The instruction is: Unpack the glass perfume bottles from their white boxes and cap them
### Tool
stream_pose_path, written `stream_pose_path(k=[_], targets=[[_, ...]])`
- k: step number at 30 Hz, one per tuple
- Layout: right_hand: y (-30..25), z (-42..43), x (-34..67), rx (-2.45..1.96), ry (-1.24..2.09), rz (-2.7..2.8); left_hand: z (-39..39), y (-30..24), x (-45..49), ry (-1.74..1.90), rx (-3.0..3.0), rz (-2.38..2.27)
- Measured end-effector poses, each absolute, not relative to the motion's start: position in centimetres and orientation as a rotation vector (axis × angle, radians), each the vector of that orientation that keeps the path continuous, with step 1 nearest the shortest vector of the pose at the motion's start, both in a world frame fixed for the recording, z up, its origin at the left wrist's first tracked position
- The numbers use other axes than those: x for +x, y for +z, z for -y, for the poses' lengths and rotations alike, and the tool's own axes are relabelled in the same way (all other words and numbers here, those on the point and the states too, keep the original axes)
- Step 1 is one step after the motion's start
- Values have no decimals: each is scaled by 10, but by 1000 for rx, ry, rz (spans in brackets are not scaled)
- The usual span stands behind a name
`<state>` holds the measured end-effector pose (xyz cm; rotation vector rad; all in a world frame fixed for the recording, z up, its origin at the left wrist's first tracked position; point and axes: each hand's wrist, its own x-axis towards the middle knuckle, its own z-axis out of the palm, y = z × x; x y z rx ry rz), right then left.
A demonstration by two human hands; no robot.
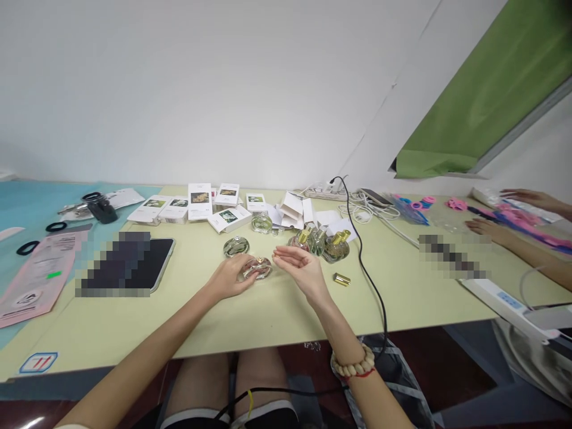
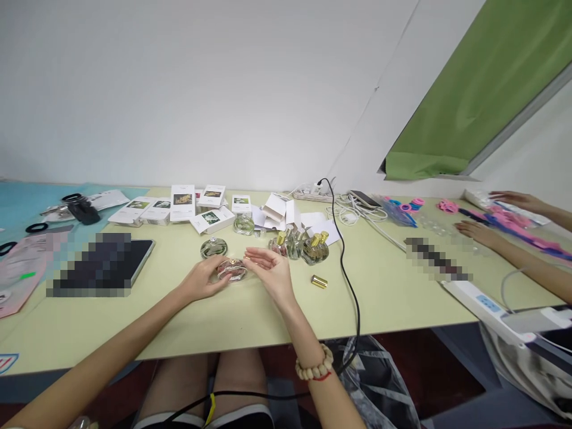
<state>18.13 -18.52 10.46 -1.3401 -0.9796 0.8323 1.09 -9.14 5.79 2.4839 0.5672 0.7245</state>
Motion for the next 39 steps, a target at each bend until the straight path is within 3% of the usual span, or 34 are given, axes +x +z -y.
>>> stream_pose_path(k=[5, 9, 39], targets=[[124, 174, 178, -1401, 523, 1483, 91, 61, 8, 690, 2430, -528], [129, 167, 178, -1388, 608, 1644, 90, 62, 7, 684, 2430, -498], [99, 158, 172, -1465, 552, 1490, 90, 64, 6, 664, 2428, -496]])
